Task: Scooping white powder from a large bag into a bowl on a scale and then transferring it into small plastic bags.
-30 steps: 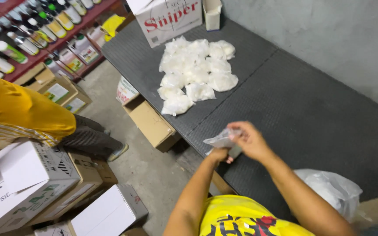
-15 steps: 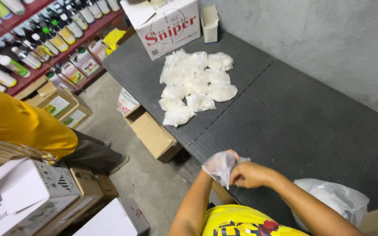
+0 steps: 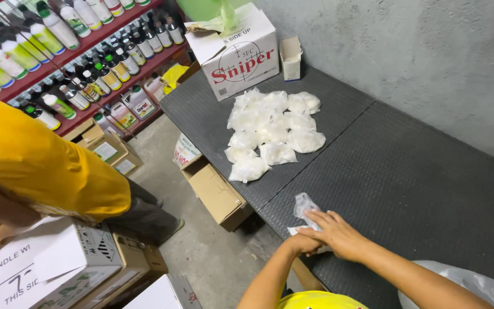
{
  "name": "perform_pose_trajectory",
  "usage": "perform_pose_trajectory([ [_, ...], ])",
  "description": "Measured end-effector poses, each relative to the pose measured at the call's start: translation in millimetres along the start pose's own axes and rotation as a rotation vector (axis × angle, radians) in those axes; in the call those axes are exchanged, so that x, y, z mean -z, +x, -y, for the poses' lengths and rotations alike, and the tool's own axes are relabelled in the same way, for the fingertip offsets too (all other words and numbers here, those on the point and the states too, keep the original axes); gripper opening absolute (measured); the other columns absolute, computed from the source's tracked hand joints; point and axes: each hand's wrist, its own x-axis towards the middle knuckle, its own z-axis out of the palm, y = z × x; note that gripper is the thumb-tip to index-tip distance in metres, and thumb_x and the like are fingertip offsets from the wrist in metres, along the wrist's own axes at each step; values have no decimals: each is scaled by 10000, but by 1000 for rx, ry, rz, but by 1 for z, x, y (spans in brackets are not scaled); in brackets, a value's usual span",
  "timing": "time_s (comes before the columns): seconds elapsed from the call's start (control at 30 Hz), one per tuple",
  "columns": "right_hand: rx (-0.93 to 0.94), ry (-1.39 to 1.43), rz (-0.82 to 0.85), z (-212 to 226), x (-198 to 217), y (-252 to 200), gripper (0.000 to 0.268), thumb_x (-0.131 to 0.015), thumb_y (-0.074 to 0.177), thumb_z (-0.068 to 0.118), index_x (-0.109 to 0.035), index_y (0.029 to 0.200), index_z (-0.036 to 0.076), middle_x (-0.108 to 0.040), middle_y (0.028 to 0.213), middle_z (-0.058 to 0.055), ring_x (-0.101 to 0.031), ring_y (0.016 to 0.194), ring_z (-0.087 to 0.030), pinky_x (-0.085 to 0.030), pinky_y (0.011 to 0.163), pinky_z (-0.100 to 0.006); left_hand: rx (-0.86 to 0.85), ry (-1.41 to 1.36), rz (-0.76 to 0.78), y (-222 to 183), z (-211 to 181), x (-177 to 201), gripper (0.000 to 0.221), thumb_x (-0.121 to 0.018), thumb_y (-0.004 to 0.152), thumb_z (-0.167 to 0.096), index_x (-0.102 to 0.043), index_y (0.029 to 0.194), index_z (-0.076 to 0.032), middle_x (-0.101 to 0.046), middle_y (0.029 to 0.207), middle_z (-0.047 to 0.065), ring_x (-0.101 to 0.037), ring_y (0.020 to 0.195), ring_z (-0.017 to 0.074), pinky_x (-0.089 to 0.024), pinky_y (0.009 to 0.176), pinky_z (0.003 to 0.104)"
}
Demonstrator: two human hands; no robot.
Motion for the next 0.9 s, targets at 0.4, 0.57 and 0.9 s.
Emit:
perform_pose_trajectory([
  [0.4,-938,1128,126,-80,-91,-57,284,-662,968,272,-793,925,23,-742,897,-109,-663,773,-190,-523,723,-350,-229,-91,-203,5,31,-29,261,-738,924,-231,-736,1154,-108,-709,863,18,-632,664,152,-533,584,332],
  [0.57,-950,1409,-113,-43,-73,-49,447,-652,945,278,-588,1325,52,-711,1158,-106,-731,920,-175,-562,802,-315,-173,-119,-230,37,61,-40,379,-675,926,-160,-619,1291,-72,-708,1089,102,-677,887,210,-574,735,384],
  [0.9,-601,963,-234,43,-24,-41,1349,-893,709,72,58,1653,226,-491,1515,-104,-752,1019,-165,-572,887,-329,-323,340,-210,1,10,-23,468,-787,843,-300,-735,1210,-15,-731,1184,197,-670,1107,313,-516,919,417],
])
